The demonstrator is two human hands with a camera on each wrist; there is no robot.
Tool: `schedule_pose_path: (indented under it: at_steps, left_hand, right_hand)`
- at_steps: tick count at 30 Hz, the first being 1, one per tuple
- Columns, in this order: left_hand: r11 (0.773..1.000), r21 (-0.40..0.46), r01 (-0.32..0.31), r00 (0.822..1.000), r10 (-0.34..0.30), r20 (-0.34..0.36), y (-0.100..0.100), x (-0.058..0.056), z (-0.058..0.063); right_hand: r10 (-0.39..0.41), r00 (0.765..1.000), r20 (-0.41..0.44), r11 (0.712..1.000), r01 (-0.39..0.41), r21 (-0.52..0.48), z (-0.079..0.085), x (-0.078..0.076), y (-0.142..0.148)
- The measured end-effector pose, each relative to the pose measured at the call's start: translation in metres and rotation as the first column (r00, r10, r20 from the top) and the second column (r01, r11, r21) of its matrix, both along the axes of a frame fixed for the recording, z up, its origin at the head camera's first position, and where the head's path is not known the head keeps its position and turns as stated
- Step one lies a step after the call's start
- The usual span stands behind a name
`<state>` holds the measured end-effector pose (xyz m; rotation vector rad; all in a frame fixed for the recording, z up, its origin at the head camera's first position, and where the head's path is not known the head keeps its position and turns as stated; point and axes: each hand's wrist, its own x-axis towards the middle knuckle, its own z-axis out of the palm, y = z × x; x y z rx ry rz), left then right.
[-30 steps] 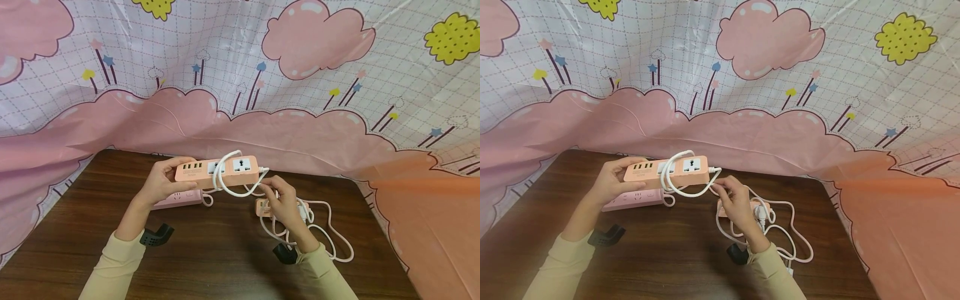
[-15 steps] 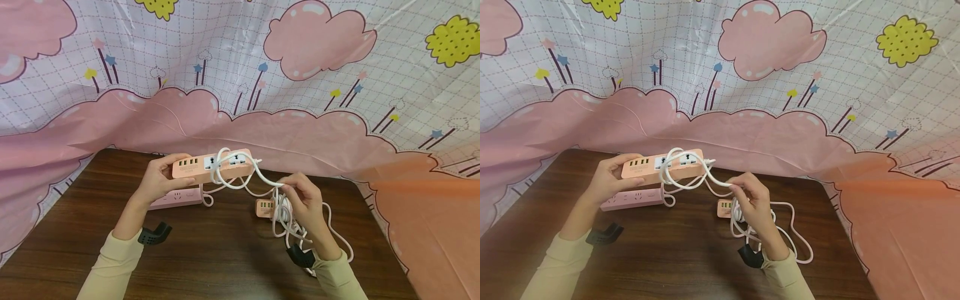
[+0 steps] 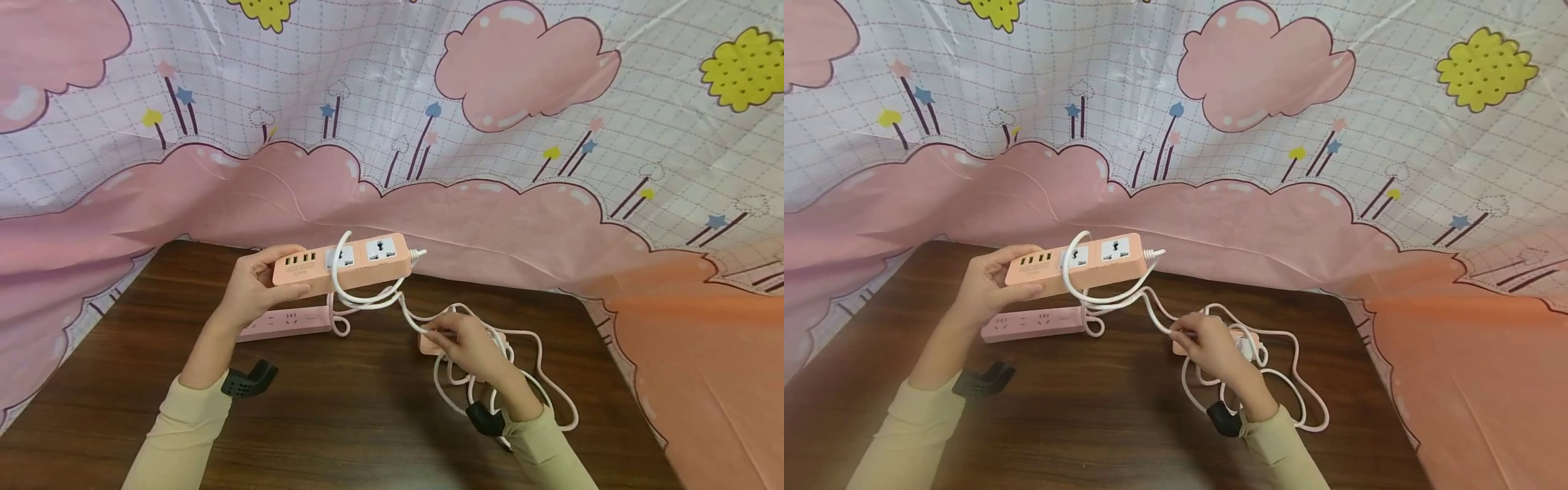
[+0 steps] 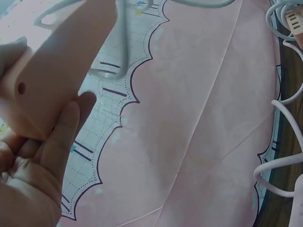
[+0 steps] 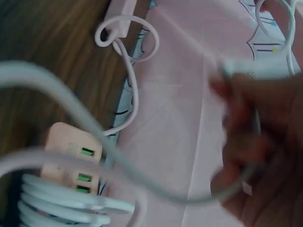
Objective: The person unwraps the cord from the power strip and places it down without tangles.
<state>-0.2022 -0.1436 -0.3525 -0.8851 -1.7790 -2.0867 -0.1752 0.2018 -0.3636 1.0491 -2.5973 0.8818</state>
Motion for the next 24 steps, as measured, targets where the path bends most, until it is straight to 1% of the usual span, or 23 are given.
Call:
schedule_pose_path:
  at_steps: [1, 3, 6, 9, 12, 13, 15, 16, 17, 18, 19, 21, 23, 24]
  left_hand:
    - [1.0, -0.005, 0.013, 1.0, -0.013, 0.003, -0.001, 0.001, 0.001]
    - [0.999, -0.016, 0.046, 0.999, -0.046, 0.01, -0.002, 0.003, 0.001]
    - [0.995, -0.024, 0.1, 0.995, -0.1, 0.022, -0.002, 0.004, 0.001]
    - [0.989, -0.02, 0.147, 0.989, -0.146, 0.025, -0.002, 0.004, 0.0]
    - [0.985, -0.022, 0.17, 0.985, -0.17, 0.016, -0.003, 0.004, -0.001]
    - [0.984, -0.029, 0.175, 0.985, -0.175, 0.013, -0.003, 0.005, -0.001]
    - [0.982, -0.051, 0.182, 0.983, -0.182, 0.009, -0.004, 0.006, 0.0]
    - [0.981, -0.062, 0.185, 0.983, -0.185, 0.009, -0.005, 0.007, 0.0]
    - [0.98, -0.075, 0.186, 0.983, -0.186, 0.011, -0.005, 0.007, 0.0]
    - [0.979, -0.086, 0.186, 0.983, -0.185, 0.014, -0.006, 0.008, 0.001]
    - [0.978, -0.097, 0.183, 0.983, -0.182, 0.017, -0.006, 0.008, 0.001]
    - [0.978, -0.121, 0.17, 0.985, -0.168, 0.027, -0.007, 0.009, 0.001]
    - [0.978, -0.146, 0.146, 0.989, -0.142, 0.036, -0.008, 0.009, 0.001]
    - [0.979, -0.157, 0.129, 0.991, -0.124, 0.043, -0.009, 0.008, 0.0]
  right_hand:
    - [-0.059, 0.998, -0.002, 0.998, 0.059, -0.023, 0.0, -0.003, 0.0]
    - [-0.164, 0.987, -0.002, 0.985, 0.163, -0.056, 0.003, -0.01, 0.002]
    - [-0.267, 0.963, 0.031, 0.96, 0.269, -0.082, 0.009, -0.018, 0.005]
    - [-0.35, 0.935, 0.05, 0.932, 0.353, -0.083, 0.016, -0.023, 0.009]
    - [-0.449, 0.893, 0.028, 0.884, 0.449, -0.127, 0.022, -0.028, 0.014]
    - [-0.479, 0.877, 0.026, 0.864, 0.477, -0.159, 0.025, -0.029, 0.016]
    - [-0.536, 0.844, 0.025, 0.815, 0.525, -0.246, 0.03, -0.031, 0.02]
    - [-0.552, 0.833, 0.025, 0.793, 0.534, -0.295, 0.033, -0.03, 0.023]
    - [-0.555, 0.831, 0.033, 0.773, 0.53, -0.348, 0.037, -0.03, 0.025]
    - [-0.549, 0.834, 0.047, 0.753, 0.519, -0.404, 0.04, -0.028, 0.028]
    - [-0.534, 0.843, 0.067, 0.733, 0.501, -0.459, 0.044, -0.026, 0.03]
    - [-0.477, 0.873, 0.1, 0.694, 0.444, -0.566, 0.051, -0.021, 0.035]
    - [-0.386, 0.916, 0.111, 0.657, 0.358, -0.663, 0.057, -0.014, 0.04]
    - [-0.342, 0.934, 0.103, 0.646, 0.314, -0.696, 0.06, -0.01, 0.043]
